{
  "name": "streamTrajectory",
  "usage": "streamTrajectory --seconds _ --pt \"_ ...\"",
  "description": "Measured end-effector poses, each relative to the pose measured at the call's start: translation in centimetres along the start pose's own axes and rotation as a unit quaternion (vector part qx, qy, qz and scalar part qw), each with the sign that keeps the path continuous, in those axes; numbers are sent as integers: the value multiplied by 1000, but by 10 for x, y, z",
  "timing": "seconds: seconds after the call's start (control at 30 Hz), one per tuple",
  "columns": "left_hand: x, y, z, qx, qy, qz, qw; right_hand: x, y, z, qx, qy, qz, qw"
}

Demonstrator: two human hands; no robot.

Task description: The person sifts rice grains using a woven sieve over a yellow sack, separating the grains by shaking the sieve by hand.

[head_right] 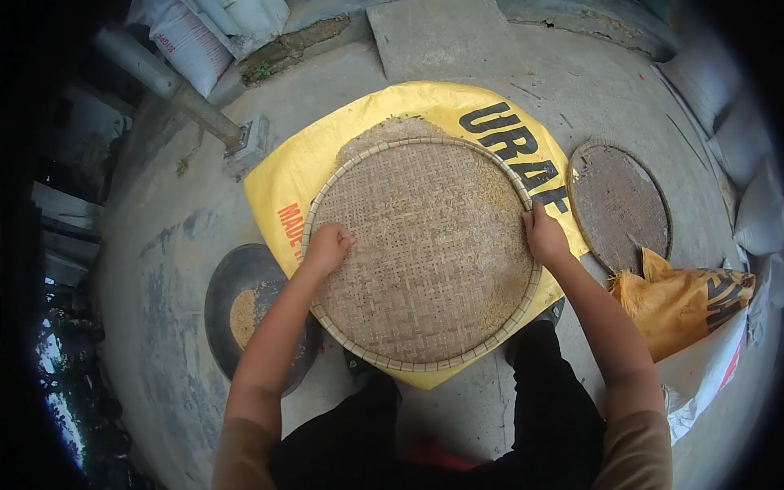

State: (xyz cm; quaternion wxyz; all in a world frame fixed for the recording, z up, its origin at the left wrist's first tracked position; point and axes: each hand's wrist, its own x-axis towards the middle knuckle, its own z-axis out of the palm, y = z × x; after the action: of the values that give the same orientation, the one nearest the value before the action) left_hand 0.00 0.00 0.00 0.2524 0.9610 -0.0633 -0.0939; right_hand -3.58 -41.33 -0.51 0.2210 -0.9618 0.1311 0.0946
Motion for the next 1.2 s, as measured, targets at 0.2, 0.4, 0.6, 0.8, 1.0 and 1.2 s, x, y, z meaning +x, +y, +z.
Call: streamTrajectory --seconds 0.2,0.4,0.6,0.8,1.0,1.2 --pt "-13 9 -7 -100 51 12 994 -11 14 -9 -6 72 -112 991" --pt "-41 23 -11 -174 -47 7 984 -23 2 -11 -61 44 -72 995" --pt "-47 11 -9 -122 -94 77 985 -19 -8 -8 -37 66 -55 996" --pt "-49 18 -1 -110 -58 68 990 -18 -4 -5 -31 55 -43 997" --pt "-37 13 3 -116 -89 -4 989 -16 -3 -7 -29 53 -58 996" --pt "-26 11 6 -8 -93 55 994 -17 -3 -7 -32 46 -59 997"
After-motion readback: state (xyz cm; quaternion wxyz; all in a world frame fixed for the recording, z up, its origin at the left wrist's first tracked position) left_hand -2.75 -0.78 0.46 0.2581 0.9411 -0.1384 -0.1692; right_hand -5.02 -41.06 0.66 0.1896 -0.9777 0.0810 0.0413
